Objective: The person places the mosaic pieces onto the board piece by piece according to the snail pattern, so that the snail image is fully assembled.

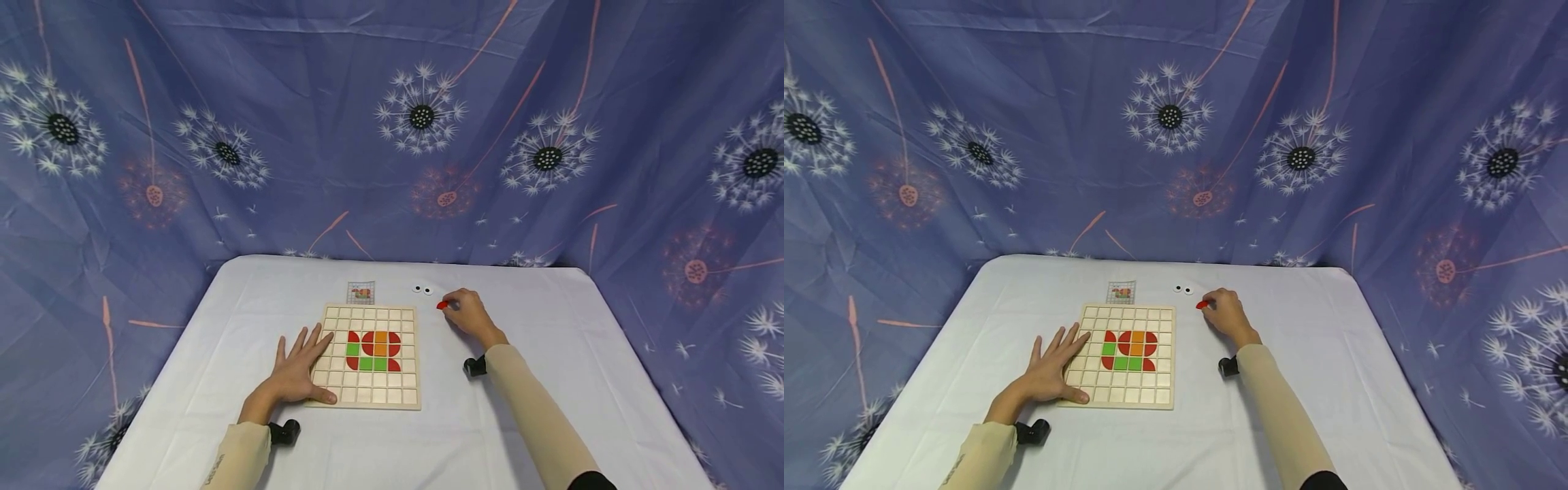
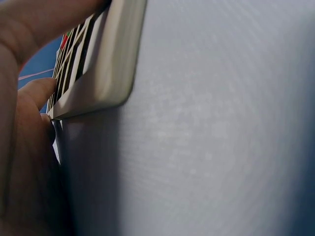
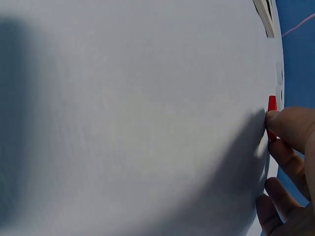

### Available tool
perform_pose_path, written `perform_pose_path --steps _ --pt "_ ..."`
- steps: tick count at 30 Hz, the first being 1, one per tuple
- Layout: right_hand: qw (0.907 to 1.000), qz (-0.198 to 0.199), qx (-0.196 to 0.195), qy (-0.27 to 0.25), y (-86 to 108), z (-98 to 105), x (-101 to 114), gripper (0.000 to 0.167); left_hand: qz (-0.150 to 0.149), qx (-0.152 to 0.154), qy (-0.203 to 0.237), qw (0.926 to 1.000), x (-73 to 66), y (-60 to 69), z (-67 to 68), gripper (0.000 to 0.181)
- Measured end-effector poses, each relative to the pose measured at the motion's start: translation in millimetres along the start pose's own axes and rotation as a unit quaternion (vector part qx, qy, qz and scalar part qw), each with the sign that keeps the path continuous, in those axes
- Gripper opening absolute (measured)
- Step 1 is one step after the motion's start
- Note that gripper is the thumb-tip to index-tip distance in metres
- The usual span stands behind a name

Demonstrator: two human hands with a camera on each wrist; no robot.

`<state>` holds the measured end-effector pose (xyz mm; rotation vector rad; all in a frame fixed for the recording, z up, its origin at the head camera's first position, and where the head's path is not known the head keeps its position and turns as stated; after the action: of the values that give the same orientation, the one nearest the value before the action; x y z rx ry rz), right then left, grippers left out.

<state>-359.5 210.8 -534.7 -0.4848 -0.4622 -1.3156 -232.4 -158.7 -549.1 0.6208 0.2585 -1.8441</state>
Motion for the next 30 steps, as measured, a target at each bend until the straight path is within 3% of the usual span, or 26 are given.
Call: perform_pose_path --steps 10,30 --pt "0.9998 0.004 0.016 -0.006 0.7 -14.2 19.3 0.03 0.001 0.0 -0.004 1.0 1.3 0.5 -1.0 0.137" --pt "0.995 0.084 0.036 -0.041 -3.3 -35.2 93.8 0.024 -0.001 -0.001 -0.002 1.0 4.4 -1.1 -3.1 0.137"
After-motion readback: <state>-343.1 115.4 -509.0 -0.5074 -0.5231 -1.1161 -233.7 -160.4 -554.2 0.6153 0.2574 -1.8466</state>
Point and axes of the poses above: each hand's wrist, its own y-axis away from the middle knuckle, its own z-axis out of the back of the hand, x = y × z, the point moved 8 cm from there along -y, towards the middle knuckle
